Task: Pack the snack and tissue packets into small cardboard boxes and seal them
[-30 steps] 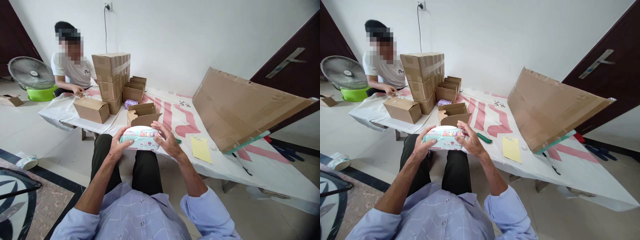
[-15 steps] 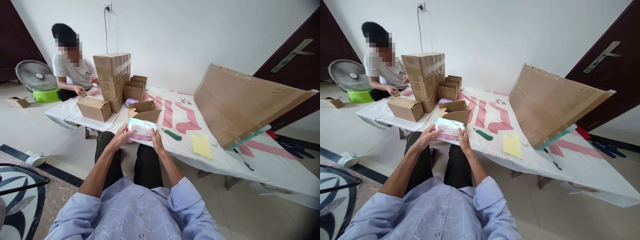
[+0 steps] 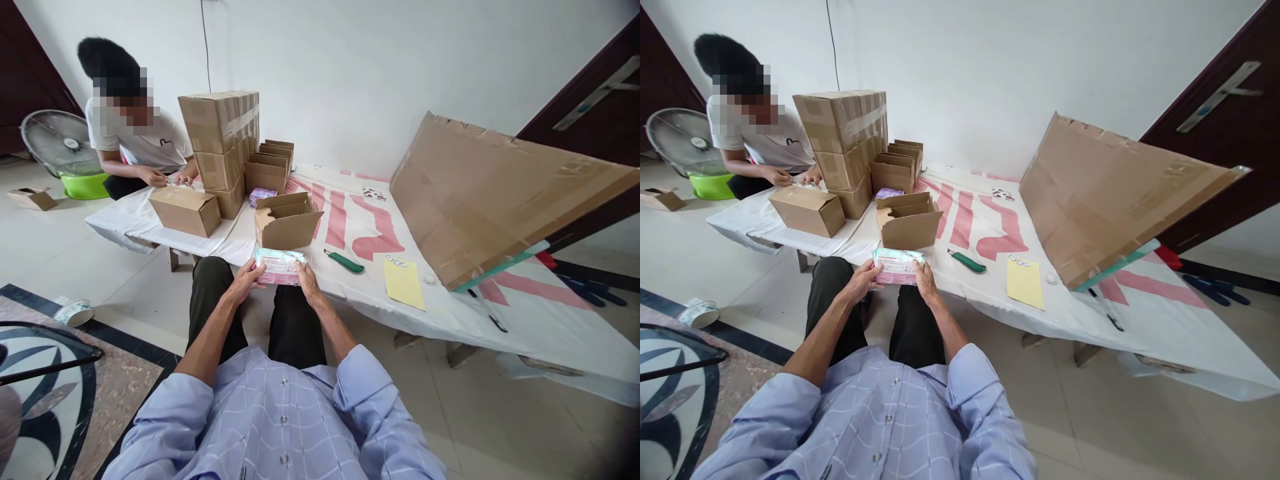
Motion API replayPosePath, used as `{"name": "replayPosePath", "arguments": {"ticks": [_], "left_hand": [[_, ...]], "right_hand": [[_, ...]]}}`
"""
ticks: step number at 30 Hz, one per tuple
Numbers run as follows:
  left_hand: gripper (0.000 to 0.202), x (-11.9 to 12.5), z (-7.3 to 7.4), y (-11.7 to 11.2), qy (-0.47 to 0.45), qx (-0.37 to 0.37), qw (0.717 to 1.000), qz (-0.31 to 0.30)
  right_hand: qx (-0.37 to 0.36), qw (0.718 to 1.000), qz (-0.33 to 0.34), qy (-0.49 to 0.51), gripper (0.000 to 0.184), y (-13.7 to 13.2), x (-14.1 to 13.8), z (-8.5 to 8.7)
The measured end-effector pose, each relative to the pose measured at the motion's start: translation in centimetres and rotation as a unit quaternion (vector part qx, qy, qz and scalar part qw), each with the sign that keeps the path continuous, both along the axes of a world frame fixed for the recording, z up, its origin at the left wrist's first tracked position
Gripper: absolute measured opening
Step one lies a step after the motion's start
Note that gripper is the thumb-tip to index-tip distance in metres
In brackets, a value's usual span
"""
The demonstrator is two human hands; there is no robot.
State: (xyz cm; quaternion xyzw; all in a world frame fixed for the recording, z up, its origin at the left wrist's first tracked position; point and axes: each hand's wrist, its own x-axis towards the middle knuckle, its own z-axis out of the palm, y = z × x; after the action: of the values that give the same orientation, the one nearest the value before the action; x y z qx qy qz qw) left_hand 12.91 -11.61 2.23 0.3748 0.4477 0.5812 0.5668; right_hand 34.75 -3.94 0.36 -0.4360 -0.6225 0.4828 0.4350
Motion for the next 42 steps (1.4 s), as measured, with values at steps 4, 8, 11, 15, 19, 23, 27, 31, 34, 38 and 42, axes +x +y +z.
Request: {"name": "replayPosePath", "arguments": {"ticks": [4, 8, 11, 15, 19, 23, 27, 31, 34, 38, 42], "left_hand": [[0.075, 0.1, -0.5, -0.3, -0.018, -0.013, 1.000, 0.007], [0.077, 0.0, 1.2, 0.1, -0.005, 0.011, 1.000, 0.010], [0.072, 0.0, 4.0, 0.8, 0.009, 0.065, 0.998, 0.013], [0.071, 0.0, 8.7, 1.9, 0.022, 0.147, 0.989, 0.017], [0.072, -0.1, 12.5, 2.7, 0.023, 0.203, 0.979, 0.017], [0.071, 0.0, 14.4, 3.1, 0.023, 0.228, 0.973, 0.015], [0.072, 0.1, 14.6, 3.2, 0.016, 0.231, 0.973, 0.006], [0.072, 0.1, 14.0, 3.5, 0.016, 0.215, 0.976, -0.012], [0.074, 0.1, 13.7, 3.9, 0.014, 0.200, 0.980, -0.015], [0.080, 0.0, 13.3, 3.8, 0.002, 0.172, 0.984, -0.035], [0.079, 0.1, 11.7, 2.6, 0.002, 0.120, 0.992, -0.034]], "right_hand": [[-0.013, 1.000, -0.009, -0.024, 0.078, -0.3, -0.1, 0.2], [0.009, 1.000, -0.002, -0.017, 0.084, -0.3, 0.0, 2.3], [0.074, 0.997, 0.006, 0.006, 0.091, 0.0, 0.1, 5.4], [0.160, 0.986, 0.019, 0.031, 0.094, 0.6, 0.1, 10.9], [0.213, 0.976, 0.020, 0.033, 0.094, 0.7, 0.0, 15.4], [0.234, 0.972, 0.021, 0.024, 0.090, 0.0, 0.5, 18.1], [0.247, 0.968, 0.018, 0.029, 0.086, -0.6, 0.9, 18.6], [0.230, 0.972, 0.015, 0.044, 0.086, -0.3, 1.0, 17.7], [0.217, 0.975, 0.015, 0.042, 0.087, 0.4, 1.0, 17.0], [0.204, 0.976, 0.023, 0.066, 0.084, 1.4, 1.1, 15.9], [0.175, 0.983, 0.013, 0.064, 0.078, 1.0, 1.1, 12.4]]}}
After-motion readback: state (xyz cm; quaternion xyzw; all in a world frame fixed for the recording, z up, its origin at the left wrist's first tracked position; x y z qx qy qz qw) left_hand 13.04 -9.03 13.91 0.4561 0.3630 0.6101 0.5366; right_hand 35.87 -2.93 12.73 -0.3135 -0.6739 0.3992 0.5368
